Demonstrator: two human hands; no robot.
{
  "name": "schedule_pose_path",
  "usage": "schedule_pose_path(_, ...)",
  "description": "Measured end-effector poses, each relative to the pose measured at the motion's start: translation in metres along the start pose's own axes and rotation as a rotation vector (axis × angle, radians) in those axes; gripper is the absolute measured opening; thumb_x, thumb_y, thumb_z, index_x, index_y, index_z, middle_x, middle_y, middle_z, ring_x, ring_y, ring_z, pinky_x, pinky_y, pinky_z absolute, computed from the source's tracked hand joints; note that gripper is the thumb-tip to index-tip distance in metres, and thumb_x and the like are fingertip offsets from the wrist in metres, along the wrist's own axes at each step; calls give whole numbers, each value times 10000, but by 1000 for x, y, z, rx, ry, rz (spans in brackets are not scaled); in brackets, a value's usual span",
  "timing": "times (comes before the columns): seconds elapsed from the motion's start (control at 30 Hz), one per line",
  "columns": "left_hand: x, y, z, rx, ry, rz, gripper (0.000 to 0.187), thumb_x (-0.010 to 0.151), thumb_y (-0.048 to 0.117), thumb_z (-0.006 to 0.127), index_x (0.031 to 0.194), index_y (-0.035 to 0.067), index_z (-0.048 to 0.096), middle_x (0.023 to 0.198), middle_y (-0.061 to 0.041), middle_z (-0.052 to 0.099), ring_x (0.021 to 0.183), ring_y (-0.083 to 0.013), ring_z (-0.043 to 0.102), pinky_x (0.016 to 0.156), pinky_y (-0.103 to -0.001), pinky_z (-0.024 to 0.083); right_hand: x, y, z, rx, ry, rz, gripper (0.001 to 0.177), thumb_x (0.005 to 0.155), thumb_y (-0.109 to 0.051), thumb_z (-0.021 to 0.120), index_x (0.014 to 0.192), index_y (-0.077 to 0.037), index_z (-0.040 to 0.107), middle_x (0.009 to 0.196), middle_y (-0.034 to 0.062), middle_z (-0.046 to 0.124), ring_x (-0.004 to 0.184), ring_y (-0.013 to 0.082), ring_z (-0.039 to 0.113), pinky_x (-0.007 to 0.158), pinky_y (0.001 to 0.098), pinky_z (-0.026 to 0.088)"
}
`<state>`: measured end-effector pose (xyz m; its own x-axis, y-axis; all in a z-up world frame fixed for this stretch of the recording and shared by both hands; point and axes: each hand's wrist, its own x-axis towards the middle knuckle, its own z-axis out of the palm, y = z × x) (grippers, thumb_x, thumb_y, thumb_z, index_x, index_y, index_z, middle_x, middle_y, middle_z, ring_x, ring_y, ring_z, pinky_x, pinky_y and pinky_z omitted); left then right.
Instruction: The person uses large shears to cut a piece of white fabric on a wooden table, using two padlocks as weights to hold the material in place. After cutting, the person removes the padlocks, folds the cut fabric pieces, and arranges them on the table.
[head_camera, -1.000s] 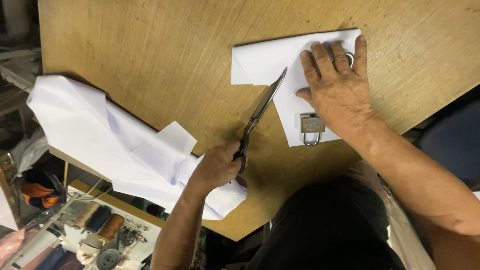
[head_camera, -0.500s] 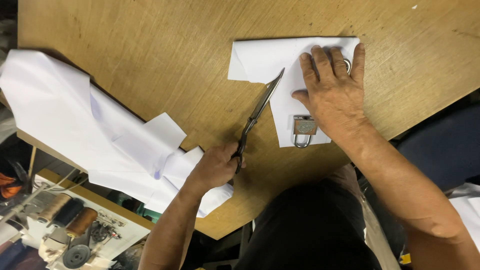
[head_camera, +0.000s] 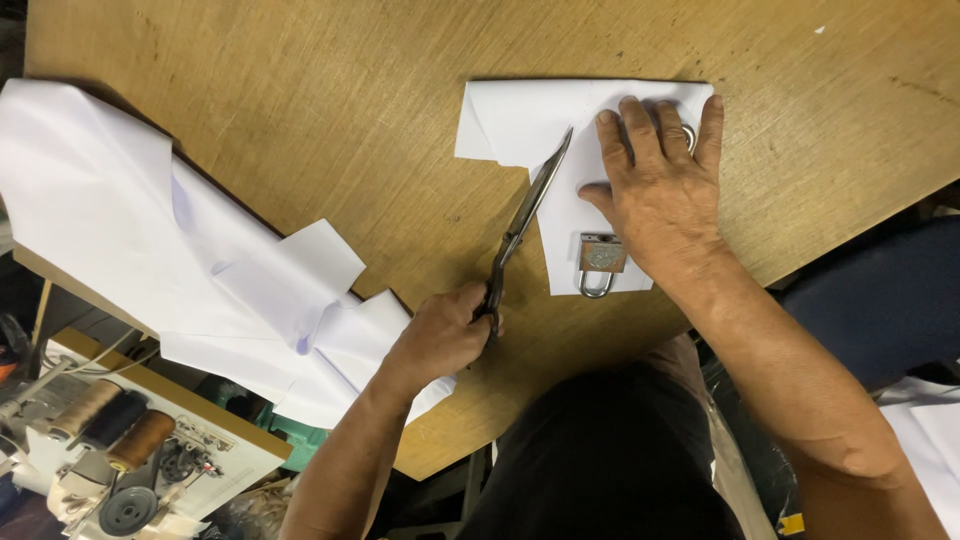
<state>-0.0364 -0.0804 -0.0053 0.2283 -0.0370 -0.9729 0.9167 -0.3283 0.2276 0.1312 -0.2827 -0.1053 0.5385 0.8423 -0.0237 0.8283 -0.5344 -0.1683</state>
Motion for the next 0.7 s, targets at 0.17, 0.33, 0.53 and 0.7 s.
schedule_pose_path(0.17,6,-8,8,8,13,65,295,909,156,470,1123,180,671,895,84,789,918,-114,715,850,-266,511,0,0,2,-13,0,9,822,838,-522,908,1453,-10,722,1484,175,637,1297,455,655,1166,729,261)
schedule_pose_path(0.33,7,-8,13,-125,1,22,335,937,107,430,1167,139,671,913,20,792,952,-109,749,883,-256,551,-1,1,5,-14,6,5,827,837,-528,908,1451,-6,718,1479,184,654,1278,471,670,1158,736,261)
schedule_pose_path(0.53,1,5,12,-64,27,3,144,883,214,522,917,174,657,899,58,785,886,-128,692,843,-272,499,-1,1,4,-3,9,5,822,845,-518,900,1457,0,715,1481,191,650,1288,474,658,1169,735,242)
schedule_pose_path(0.7,9,4,22,-74,45,-1,189,878,251,544,1001,184,671,967,27,771,941,-164,686,862,-296,493,-1,0,3,-10,-1,11,817,856,-517,887,1464,-3,705,1485,184,636,1288,474,651,1173,734,237)
